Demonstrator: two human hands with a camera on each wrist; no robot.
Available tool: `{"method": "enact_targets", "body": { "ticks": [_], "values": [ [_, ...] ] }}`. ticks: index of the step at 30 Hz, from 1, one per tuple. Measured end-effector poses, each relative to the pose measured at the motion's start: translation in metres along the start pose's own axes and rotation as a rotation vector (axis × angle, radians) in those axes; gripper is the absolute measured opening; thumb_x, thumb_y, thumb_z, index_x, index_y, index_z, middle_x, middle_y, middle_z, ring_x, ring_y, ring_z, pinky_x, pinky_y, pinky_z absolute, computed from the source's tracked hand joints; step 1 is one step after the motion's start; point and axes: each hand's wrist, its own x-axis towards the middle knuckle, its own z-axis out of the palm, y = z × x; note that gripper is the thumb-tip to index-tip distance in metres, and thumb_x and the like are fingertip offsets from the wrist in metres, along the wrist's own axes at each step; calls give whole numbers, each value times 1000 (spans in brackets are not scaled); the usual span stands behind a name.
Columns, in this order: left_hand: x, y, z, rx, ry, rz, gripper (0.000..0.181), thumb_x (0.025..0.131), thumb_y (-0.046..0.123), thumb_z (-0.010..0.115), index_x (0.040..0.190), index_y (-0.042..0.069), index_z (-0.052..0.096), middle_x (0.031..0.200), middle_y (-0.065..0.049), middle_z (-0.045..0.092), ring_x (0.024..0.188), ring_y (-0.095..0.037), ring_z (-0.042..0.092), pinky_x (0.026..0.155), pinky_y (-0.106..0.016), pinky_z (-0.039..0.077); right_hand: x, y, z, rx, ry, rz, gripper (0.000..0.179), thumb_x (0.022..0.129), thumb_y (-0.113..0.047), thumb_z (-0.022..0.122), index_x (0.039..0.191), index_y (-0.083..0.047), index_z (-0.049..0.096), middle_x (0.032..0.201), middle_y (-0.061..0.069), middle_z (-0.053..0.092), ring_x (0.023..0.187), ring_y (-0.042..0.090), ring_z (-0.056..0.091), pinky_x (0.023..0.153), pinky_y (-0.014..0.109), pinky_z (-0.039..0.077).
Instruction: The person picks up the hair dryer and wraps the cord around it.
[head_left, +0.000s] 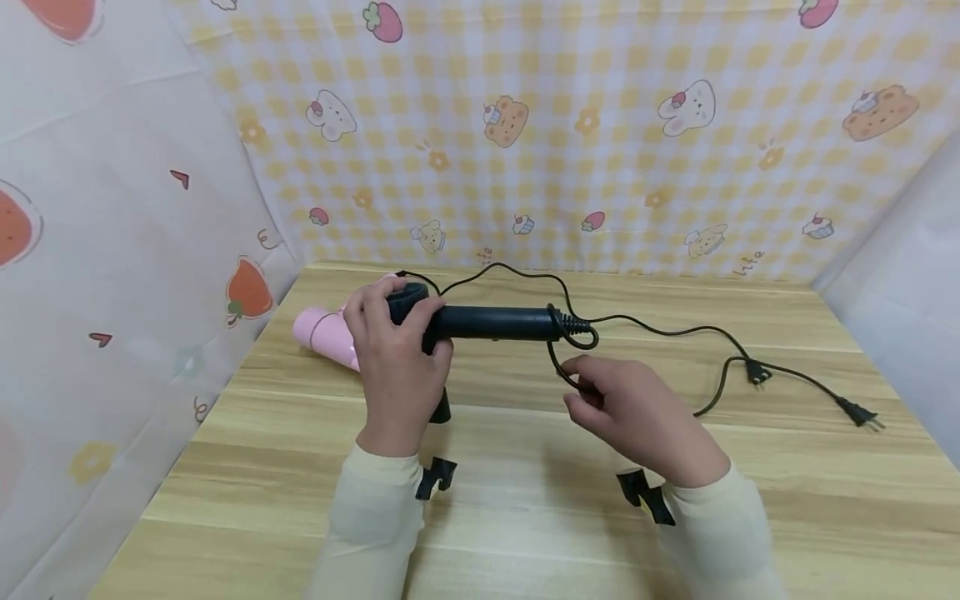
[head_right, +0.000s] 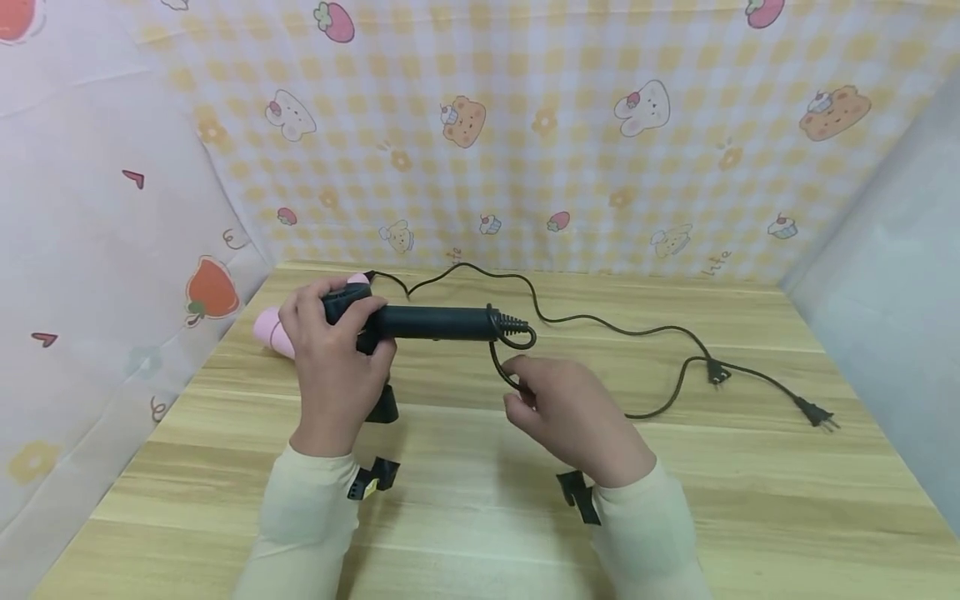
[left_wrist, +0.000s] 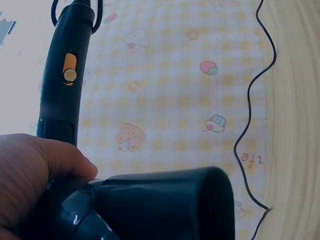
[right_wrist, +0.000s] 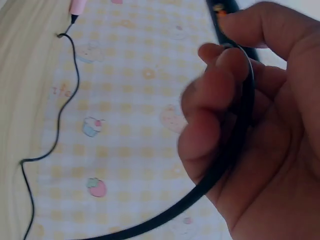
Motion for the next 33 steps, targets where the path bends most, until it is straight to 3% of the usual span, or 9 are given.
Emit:
{"method": "enact_targets", "body": {
  "ticks": [5,10,13,22,27,33],
  "values": [
    [-2,-3,5,15,-37,9,29,72,-3,76,100,7,78,127,-24,49,119,-46,35,99,-57,32,-6,-8,-8,-10,60,-97,21,84,1,58,91,-17,64,71,-15,49,60,0,44,57,22,42],
    [-4,-2,7,25,-79,59,31,73,0,77,102,11,78,126,-22,49,119,-46,36,99,-57,33,-8,-9,-14,27,229,-242,23,81,5,63,89,-16,66,79,-15,58,67,-2,53,59,17,47],
    [-3,-1,8,28,-104,92,30,74,2,79,102,13,78,127,-20,49,121,-44,35,100,-57,34,-8,-7,-17,54,314,-279,22,81,6,66,91,-13,69,81,-12,61,68,-1,56,59,13,47],
    [1,4,5,-18,-132,203,32,72,4,82,101,16,78,128,-19,50,122,-44,36,101,-57,34,-8,2,-21,22,524,-169,35,72,10,81,101,-6,70,87,-2,62,75,11,51,58,16,35],
    [1,8,2,-104,-125,208,34,70,3,82,100,17,79,129,-17,50,123,-42,36,103,-57,33,-7,12,-19,96,541,-93,31,78,10,76,104,-7,72,91,-2,66,78,6,55,69,18,41],
    [1,12,-1,-147,-117,189,32,70,2,81,99,15,79,129,-18,50,123,-43,36,104,-57,31,-4,20,-11,148,458,-17,23,91,0,68,110,-11,75,93,-2,69,83,7,58,73,18,44]
  ]
}}
